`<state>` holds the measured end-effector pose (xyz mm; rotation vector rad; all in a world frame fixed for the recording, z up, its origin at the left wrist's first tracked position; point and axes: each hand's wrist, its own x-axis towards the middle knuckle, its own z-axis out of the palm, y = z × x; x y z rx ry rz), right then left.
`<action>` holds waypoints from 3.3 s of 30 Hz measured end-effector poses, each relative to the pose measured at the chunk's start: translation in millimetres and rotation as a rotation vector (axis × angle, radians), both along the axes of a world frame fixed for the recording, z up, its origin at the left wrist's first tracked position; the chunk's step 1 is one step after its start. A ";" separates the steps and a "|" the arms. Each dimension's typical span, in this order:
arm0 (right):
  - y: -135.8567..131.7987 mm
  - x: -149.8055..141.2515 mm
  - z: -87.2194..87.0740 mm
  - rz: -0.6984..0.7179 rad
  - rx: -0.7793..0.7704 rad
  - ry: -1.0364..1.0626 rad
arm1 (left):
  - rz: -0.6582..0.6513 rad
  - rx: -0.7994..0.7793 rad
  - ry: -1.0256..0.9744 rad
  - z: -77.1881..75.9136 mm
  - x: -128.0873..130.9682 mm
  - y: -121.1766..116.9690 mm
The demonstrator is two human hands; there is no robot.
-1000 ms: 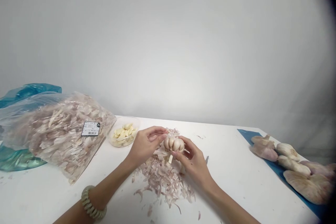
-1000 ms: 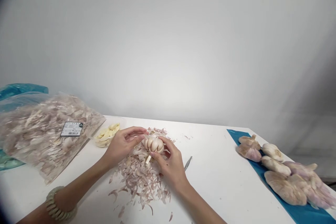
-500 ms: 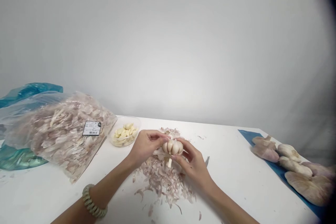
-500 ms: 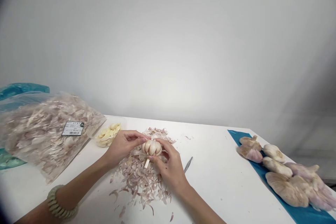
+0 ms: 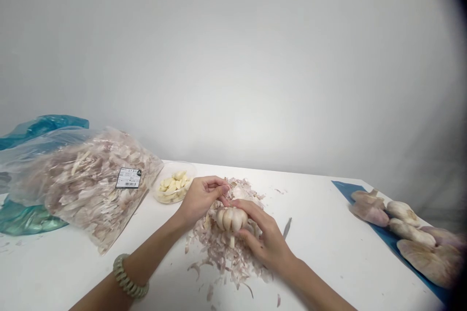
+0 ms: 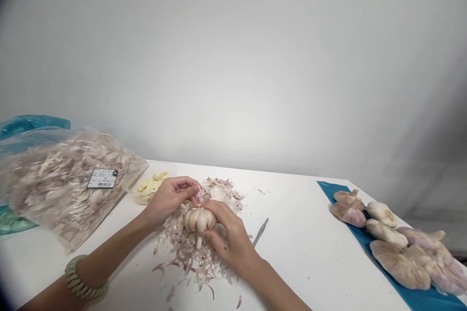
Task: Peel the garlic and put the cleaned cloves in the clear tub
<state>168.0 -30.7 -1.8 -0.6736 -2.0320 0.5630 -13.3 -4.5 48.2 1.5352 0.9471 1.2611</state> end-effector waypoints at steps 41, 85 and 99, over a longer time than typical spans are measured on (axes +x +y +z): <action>0.6 -1.2 13.7 -0.404 -0.383 0.264 | -0.024 0.068 0.370 -3.2 9.7 -14.3; 2.9 -3.8 14.9 -0.031 -0.790 0.718 | 0.044 -0.178 0.034 -4.7 10.6 -10.7; 0.6 -6.4 16.5 -0.058 -0.776 0.714 | 0.114 0.049 0.262 -2.9 13.0 -14.9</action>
